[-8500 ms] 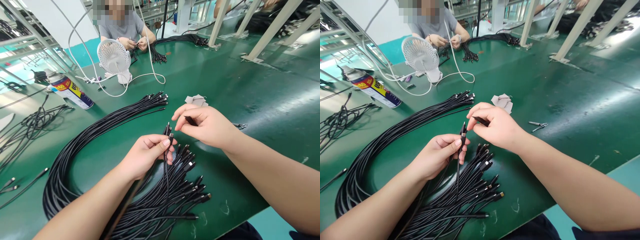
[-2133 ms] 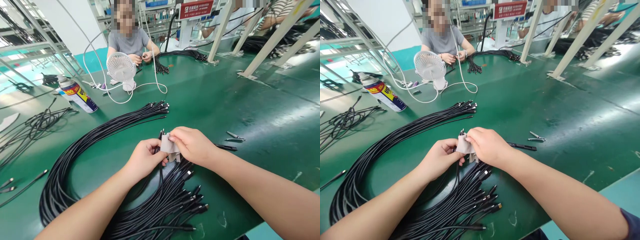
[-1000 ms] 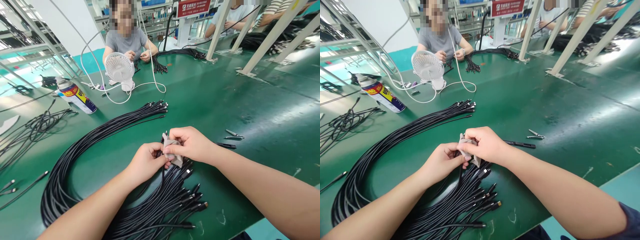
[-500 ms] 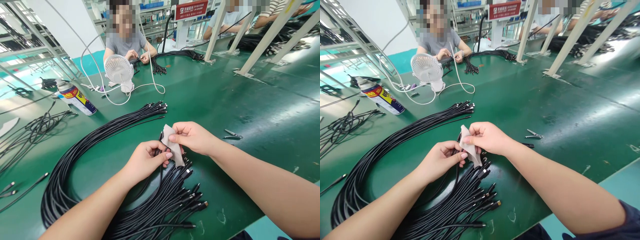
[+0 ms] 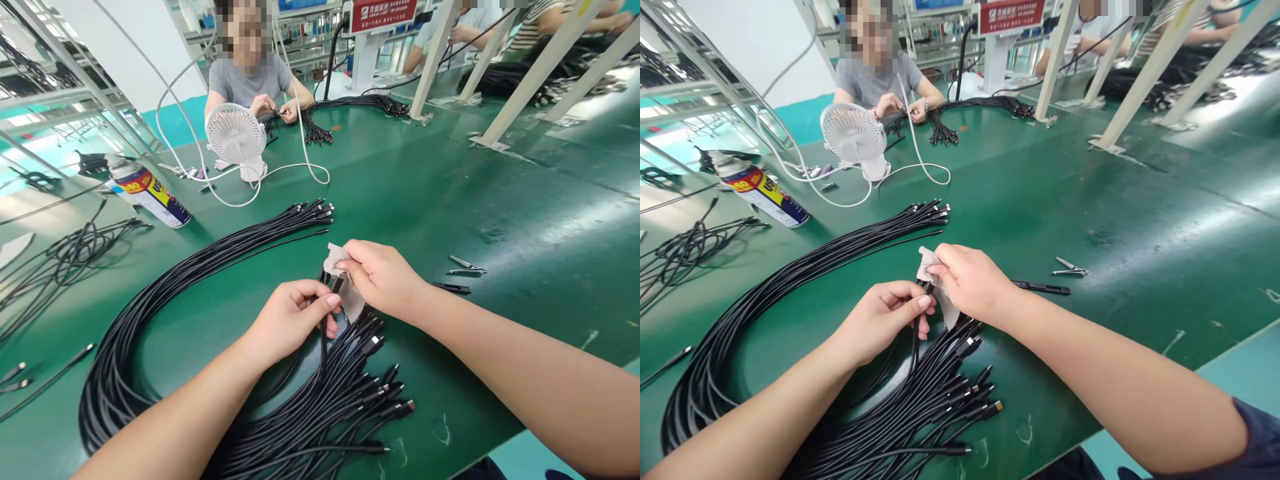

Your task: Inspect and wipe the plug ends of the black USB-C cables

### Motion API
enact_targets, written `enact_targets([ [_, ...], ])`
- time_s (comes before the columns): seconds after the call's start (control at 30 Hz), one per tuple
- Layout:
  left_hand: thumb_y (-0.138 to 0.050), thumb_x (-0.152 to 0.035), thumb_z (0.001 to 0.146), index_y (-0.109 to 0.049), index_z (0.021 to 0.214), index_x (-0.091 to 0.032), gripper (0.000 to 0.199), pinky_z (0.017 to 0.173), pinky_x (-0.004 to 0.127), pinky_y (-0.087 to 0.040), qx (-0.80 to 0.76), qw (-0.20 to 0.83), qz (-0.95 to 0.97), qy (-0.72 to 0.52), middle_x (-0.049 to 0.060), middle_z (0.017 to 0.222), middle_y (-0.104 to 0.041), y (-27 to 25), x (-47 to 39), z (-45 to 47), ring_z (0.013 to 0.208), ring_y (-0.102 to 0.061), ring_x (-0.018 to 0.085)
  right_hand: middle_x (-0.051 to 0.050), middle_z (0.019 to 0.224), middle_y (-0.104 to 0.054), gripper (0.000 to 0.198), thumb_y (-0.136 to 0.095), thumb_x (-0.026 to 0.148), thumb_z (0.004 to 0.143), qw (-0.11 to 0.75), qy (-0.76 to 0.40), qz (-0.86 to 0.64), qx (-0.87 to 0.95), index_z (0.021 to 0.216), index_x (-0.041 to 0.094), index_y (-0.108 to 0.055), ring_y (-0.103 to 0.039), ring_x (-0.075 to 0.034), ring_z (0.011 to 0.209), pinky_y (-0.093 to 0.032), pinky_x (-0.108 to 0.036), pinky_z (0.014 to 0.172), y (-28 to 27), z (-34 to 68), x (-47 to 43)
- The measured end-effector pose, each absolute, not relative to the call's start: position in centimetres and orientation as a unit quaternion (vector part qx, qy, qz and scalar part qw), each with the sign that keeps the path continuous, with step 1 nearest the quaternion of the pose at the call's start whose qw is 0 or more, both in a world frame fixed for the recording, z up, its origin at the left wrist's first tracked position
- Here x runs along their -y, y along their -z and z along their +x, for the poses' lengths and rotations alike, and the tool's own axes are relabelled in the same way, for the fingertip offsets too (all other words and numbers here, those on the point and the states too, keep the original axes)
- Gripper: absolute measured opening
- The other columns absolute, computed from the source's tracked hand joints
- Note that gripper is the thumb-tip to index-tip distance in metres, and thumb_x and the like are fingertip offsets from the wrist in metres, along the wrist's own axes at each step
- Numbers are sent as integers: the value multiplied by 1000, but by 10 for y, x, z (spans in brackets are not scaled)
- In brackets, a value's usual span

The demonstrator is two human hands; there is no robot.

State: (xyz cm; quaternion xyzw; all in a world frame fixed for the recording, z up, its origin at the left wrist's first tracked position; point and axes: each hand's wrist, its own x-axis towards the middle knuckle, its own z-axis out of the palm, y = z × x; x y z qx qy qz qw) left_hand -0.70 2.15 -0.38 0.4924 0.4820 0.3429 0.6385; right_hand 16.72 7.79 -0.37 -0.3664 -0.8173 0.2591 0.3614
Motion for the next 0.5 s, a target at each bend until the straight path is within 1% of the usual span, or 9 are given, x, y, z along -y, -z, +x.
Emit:
enact_targets([
  [0.07, -73, -42, 80, -64, 71, -15, 30, 57, 25, -49, -484, 638, 494, -339, 0, 56, -65, 4, -21, -7, 52, -62, 12, 2, 59, -44, 27, -47, 24, 88, 383, -256, -388, 798, 64, 22, -34, -40, -13, 58, -30, -27, 55, 3, 171, -83],
  [0.13, -72, -43, 81, -64, 72, -15, 30, 57, 25, -49, -486, 635, 495, -341, 1, 57, -65, 5, -21, -7, 53, -63, 12, 2, 59, -46, 25, -48, 26, 89, 394, -292, -419, 764, 66, 22, -40, -41, -12, 56, -31, -26, 55, 0, 177, -88],
  [0.2, -71, -43, 81, -64, 74, -15, 30, 58, 25, -50, -488, 631, 497, -342, 1, 58, -66, 5, -21, -8, 53, -63, 13, 3, 57, -47, 25, -49, 33, 91, 388, -369, -428, 728, 69, 21, -46, -42, -11, 52, -32, -26, 52, -3, 182, -90],
  [0.3, -71, -45, 80, -65, 74, -15, 31, 57, 26, -50, -488, 625, 503, -343, 1, 58, -66, 5, -20, -8, 53, -63, 13, 4, 57, -49, 28, -55, 44, 90, 354, -506, -372, 693, 75, 20, -52, -44, -10, 48, -35, -24, 48, -5, 184, -88],
  [0.33, -72, -45, 80, -64, 73, -15, 32, 57, 26, -50, -487, 625, 504, -345, 1, 58, -66, 5, -20, -8, 53, -63, 13, 4, 57, -50, 29, -58, 45, 89, 336, -538, -350, 689, 75, 20, -52, -45, -10, 48, -36, -24, 47, -5, 182, -85],
  [0.4, -72, -45, 79, -64, 73, -15, 32, 57, 26, -50, -486, 623, 505, -348, 1, 58, -65, 3, -21, -8, 52, -63, 13, 5, 56, -49, 32, -60, 45, 87, 295, -560, -340, 696, 70, 20, -48, -46, -9, 48, -36, -23, 46, -4, 178, -81],
  [0.5, -72, -44, 80, -64, 74, -15, 31, 58, 26, -50, -487, 614, 514, -347, 0, 56, -65, 2, -21, -8, 52, -62, 13, 5, 52, -47, 38, -57, 45, 88, 255, -532, -365, 721, 65, 21, -40, -43, -9, 46, -31, -22, 44, -4, 174, -76],
])
